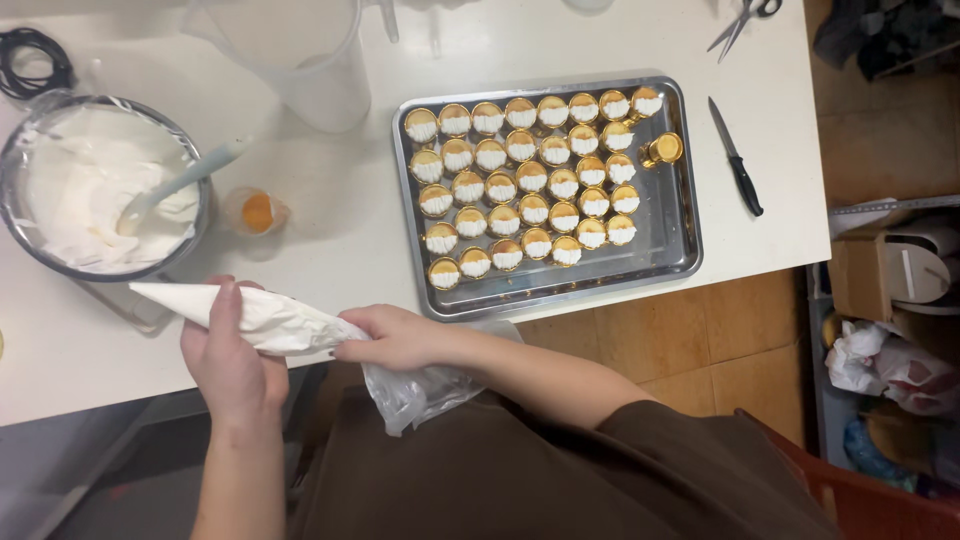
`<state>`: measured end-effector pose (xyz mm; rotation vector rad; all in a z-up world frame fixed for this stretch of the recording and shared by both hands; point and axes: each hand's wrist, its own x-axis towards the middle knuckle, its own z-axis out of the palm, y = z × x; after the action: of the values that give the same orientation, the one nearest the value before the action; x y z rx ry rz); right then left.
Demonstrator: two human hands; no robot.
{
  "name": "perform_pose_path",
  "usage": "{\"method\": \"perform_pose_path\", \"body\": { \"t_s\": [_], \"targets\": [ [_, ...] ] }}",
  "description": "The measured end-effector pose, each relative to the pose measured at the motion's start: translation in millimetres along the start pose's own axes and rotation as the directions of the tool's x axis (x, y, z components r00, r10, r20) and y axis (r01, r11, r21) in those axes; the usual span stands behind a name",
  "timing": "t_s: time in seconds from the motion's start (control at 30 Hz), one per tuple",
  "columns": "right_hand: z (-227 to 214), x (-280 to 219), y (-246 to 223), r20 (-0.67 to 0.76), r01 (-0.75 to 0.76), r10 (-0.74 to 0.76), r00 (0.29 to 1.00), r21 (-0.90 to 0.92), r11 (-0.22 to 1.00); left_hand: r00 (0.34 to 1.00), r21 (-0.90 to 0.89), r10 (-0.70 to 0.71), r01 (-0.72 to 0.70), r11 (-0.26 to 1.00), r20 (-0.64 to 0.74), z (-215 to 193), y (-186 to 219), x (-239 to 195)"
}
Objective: The person pipes white cream onto small pastries in gold cups arranged on a tray, then retrieves a yellow cream bag from the refrigerator and pipes yellow cream onto the same pastries. The person uses scissors to trim the piping bag and refills it from a bowl of cream during the process.
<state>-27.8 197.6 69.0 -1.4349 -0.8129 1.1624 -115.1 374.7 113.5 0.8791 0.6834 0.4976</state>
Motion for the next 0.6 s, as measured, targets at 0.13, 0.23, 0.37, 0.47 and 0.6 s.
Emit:
{"method": "perform_pose_path", "body": {
  "t_s": [0.13, 0.23, 0.37, 0.47, 0.6],
  "targets": [
    [-6.7, 2.5, 16.2, 0.014, 0.014, -0.012, 1.000, -0.135, 0.991, 0.997, -0.106, -0.073, 0.069, 0.992, -0.038, -4.0, -19.9, -3.0],
    [-10.6, 4.7, 10.0, 0.036, 0.062, -0.052, 0.998, -0.344, 0.937, 0.997, -0.169, -0.062, 0.056, 0.984, -0.033, -1.2, -34.4, -14.8],
    [-10.6, 6.2, -6.2, -0.036, 0.189, -0.213, 0.976, -0.331, 0.924, 0.987, -0.214, 0.049, -0.016, 0.977, 0.152, 4.2, -64.2, -50.1],
    [-12.7, 3.7, -15.1, 0.041, 0.183, -0.184, 0.982, -0.432, 0.883, 0.959, -0.180, 0.157, -0.116, 0.977, 0.235, 5.9, -77.5, -59.1],
    [-3.8, 5.8, -21.9, 0.078, 0.162, -0.141, 0.987, -0.489, 0.857, 0.964, 0.115, 0.160, -0.188, 0.975, 0.211, 2.9, -73.1, -57.2]
  ]
}}
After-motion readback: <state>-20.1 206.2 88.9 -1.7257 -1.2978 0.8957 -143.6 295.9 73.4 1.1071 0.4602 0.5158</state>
